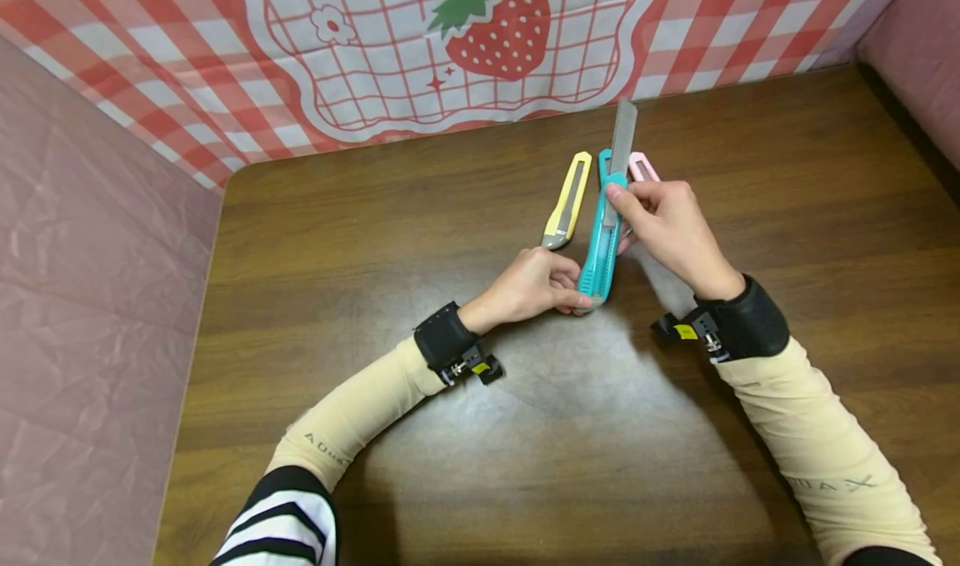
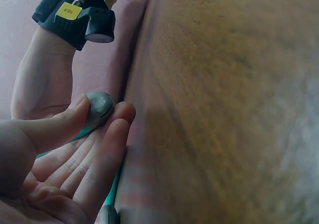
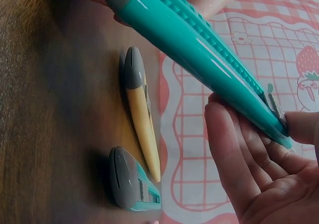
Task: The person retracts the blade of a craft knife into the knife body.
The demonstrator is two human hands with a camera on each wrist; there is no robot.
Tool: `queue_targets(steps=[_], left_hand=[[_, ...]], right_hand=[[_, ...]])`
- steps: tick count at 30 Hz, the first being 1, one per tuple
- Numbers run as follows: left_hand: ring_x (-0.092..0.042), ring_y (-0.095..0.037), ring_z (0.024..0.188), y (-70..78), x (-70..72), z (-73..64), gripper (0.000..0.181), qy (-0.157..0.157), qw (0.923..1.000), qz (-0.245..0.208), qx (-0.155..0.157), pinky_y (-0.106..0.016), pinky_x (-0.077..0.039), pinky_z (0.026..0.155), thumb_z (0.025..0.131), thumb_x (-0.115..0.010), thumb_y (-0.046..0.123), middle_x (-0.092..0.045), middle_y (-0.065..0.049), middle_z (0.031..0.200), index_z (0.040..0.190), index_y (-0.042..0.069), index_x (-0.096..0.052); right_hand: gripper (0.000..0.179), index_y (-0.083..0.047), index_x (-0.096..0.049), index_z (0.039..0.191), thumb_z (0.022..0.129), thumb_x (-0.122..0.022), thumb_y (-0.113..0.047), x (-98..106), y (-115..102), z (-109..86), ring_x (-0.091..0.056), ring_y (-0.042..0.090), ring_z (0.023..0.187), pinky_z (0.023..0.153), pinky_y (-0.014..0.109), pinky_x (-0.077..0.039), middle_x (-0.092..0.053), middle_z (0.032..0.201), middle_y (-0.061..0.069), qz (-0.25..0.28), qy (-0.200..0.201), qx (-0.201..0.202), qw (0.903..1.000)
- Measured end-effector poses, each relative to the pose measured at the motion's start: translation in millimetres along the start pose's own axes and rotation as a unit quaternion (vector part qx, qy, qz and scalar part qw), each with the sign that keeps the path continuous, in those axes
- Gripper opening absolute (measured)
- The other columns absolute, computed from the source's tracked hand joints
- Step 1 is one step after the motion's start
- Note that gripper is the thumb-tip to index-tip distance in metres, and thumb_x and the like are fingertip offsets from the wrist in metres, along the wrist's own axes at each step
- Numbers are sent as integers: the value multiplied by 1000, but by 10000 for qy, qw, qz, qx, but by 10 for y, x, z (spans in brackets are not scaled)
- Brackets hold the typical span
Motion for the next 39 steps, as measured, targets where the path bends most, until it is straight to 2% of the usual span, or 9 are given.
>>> queue_targets(steps=[7, 11, 16, 20, 23, 27, 32, 36, 39], left_hand=[[-64, -14, 59, 34, 9, -12, 12, 92, 9996, -201, 170, -31, -59, 56, 78, -75, 13, -69, -6, 71, 77, 5, -67], [-65, -22, 63, 187, 26, -69, 11, 95, 9991, -313, 251, -39, -59, 61, 79, -73, 6, -69, -15, 74, 79, -2, -66], [-64, -20, 62, 312, 45, -121, 10, 108, 9992, -120, 356, -35, -59, 60, 79, -72, 5, -68, -12, 72, 78, -2, -65], [-64, -16, 60, 159, 17, -63, 11, 55, 9996, -178, 227, -30, -59, 57, 79, -74, 11, -68, -6, 69, 77, 3, -66], [-63, -14, 59, 47, 5, -21, 12, 72, 9995, -296, 132, -29, -59, 55, 78, -75, 14, -68, -4, 68, 77, 6, -67], [-63, -13, 58, 42, 21, -21, 11, 135, 9992, -342, 148, -30, -59, 55, 78, -75, 12, -69, -7, 69, 79, 4, -67], [-65, -15, 62, 47, 41, -18, 10, 118, 9984, -531, 138, -31, -60, 58, 79, -74, 10, -69, -7, 73, 82, 2, -67], [-65, -16, 63, 44, 56, -10, 10, 149, 9979, -616, 101, -31, -60, 58, 80, -72, 8, -69, -6, 74, 84, 2, -66], [-65, -14, 63, 45, 65, -5, 10, 181, 9986, -494, 10, -30, -59, 59, 81, -72, 9, -68, -5, 74, 85, 3, -65]], right_hand=[[27, 2, -66, 87, 94, -56, -22, 17, -54, -4, -59, 19, 49, 44, 15, -48, -62, 65, 14, -123, 70, 79, 9999], [23, 2, -66, 89, 93, -57, -19, 19, -86, -15, -58, 15, 52, 46, 12, -49, -61, 70, 12, -166, 79, 142, 9997], [22, 1, -66, 89, 92, -58, -19, 24, -112, -21, -57, 15, 55, 48, 11, -49, -61, 71, 11, -235, 108, 227, 9994], [25, 2, -65, 84, 92, -59, -21, 37, -121, -24, -57, 19, 55, 48, 12, -47, -60, 68, 12, -366, 171, 267, 9988], [21, 1, -64, 88, 91, -60, -19, 18, -110, -24, -57, 20, 56, 47, 12, -46, -61, 70, 12, -331, 66, 267, 9991], [16, 0, -63, 91, 90, -62, -16, -17, -111, -29, -55, 16, 55, 45, 13, -43, -62, 70, 12, -303, -65, 302, 9991], [15, 3, -62, 86, 91, -59, -11, -2, -238, -44, -50, 10, 50, 44, 12, -39, -58, 66, 14, -307, 144, 386, 9987], [17, 7, -61, 89, 92, -57, -9, 23, -354, -65, -53, 11, 52, 47, 11, -45, -59, 71, 16, -134, 269, 376, 9988], [17, 6, -62, 92, 92, -57, -10, 24, -284, -42, -56, 12, 54, 49, 11, -48, -61, 74, 14, -9, 297, 349, 9990]])
Point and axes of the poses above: each hand's wrist, its own z-axis towards the middle knuckle, its own x-axis out of the back of the hand, y = z × x, the point moved 7 cm from there along z, towards the middle knuckle
